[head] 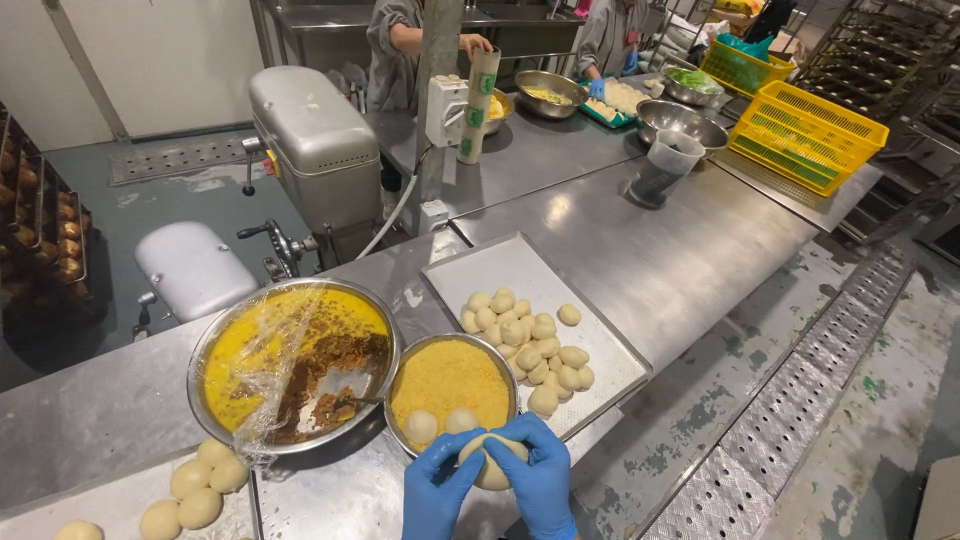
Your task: Fill dough with paste, seal it, and coat it in yellow powder.
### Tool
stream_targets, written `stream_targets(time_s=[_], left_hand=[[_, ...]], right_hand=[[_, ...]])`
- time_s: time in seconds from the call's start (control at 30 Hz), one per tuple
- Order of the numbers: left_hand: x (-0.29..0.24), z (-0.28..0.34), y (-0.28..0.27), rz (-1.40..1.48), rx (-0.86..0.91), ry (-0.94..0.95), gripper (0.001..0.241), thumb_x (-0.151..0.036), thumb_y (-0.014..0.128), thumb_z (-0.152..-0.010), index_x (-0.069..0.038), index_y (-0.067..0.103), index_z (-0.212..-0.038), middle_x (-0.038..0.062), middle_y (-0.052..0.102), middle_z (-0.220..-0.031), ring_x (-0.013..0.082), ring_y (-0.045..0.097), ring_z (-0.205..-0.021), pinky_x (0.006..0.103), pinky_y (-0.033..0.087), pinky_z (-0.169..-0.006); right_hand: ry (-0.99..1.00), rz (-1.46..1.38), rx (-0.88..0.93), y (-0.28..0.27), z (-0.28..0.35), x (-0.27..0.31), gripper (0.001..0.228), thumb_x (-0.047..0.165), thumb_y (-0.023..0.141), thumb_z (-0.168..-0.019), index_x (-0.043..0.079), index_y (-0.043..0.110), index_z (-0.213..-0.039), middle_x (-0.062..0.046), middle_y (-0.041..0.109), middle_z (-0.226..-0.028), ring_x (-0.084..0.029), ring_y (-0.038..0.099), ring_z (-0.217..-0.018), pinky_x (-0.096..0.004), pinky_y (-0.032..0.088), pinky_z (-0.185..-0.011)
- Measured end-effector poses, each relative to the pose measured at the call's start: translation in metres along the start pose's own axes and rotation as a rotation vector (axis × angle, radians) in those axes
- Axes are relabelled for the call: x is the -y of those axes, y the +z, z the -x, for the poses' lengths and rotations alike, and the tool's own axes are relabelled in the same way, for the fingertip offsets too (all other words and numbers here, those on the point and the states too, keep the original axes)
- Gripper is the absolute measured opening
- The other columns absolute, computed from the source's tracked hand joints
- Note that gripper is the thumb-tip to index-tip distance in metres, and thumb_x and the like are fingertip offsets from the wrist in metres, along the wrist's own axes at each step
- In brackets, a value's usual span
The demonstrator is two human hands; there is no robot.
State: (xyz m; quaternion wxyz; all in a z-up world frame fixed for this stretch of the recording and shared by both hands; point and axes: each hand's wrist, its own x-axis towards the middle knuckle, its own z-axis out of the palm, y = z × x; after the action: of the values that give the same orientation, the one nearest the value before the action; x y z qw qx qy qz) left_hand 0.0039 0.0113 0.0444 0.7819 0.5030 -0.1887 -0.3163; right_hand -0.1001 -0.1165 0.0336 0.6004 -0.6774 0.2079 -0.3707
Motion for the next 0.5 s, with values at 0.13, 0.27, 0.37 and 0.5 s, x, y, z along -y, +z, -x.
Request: stream_targets(time_s=[0.13,0.27,0.37,0.5], left_hand=[[0.014,-0.01,0.004,-0.004,-0.054,-0.037,0.023,-0.003,0.077,-0.085,0.003,0.08,-0.107,0.008,0.078,-0.1,0.0158,0.072,-0.095,0.03,0.058,-0.087],[0.012,-0.01,0.001,-0.025,-0.024,0.027,0.021,-0.007,0.075,-0.088,0.002,0.079,-0.107,0.007,0.077,-0.097,0.0153,0.072,-0.093,0.0296,0.057,-0.084],[-0.013,-0.008,0.007,-0.028,0.057,-0.026,0.034,-0.004,0.076,-0.081,-0.005,0.076,-0.115,0.002,0.074,-0.102,0.0111,0.07,-0.095,0.026,0.055,-0.086],[-0.009,-0.008,-0.005,-0.082,0.074,-0.074,0.025,-0.003,0.079,-0.083,0.002,0.081,-0.107,0.009,0.077,-0.096,0.0161,0.072,-0.092,0.0301,0.058,-0.084]], right_hand=[[0.075,-0.127,-0.002,0.004,-0.002,0.049,0.024,-0.003,0.077,-0.08,0.002,0.073,-0.102,-0.005,0.065,-0.098,-0.015,0.064,-0.093,-0.028,0.051,-0.086],[0.033,-0.137,-0.033,-0.014,0.002,0.0,0.022,-0.004,0.074,-0.081,0.0,0.075,-0.102,-0.005,0.066,-0.098,-0.014,0.063,-0.092,-0.026,0.049,-0.084],[-0.061,-0.021,-0.01,-0.021,-0.001,-0.016,0.016,-0.007,0.077,-0.083,-0.005,0.078,-0.098,-0.009,0.066,-0.095,-0.017,0.062,-0.088,-0.028,0.047,-0.08],[-0.065,0.007,0.112,0.012,-0.01,0.076,0.035,-0.008,0.076,-0.076,0.001,0.074,-0.111,-0.006,0.067,-0.096,-0.015,0.065,-0.09,-0.027,0.051,-0.084]])
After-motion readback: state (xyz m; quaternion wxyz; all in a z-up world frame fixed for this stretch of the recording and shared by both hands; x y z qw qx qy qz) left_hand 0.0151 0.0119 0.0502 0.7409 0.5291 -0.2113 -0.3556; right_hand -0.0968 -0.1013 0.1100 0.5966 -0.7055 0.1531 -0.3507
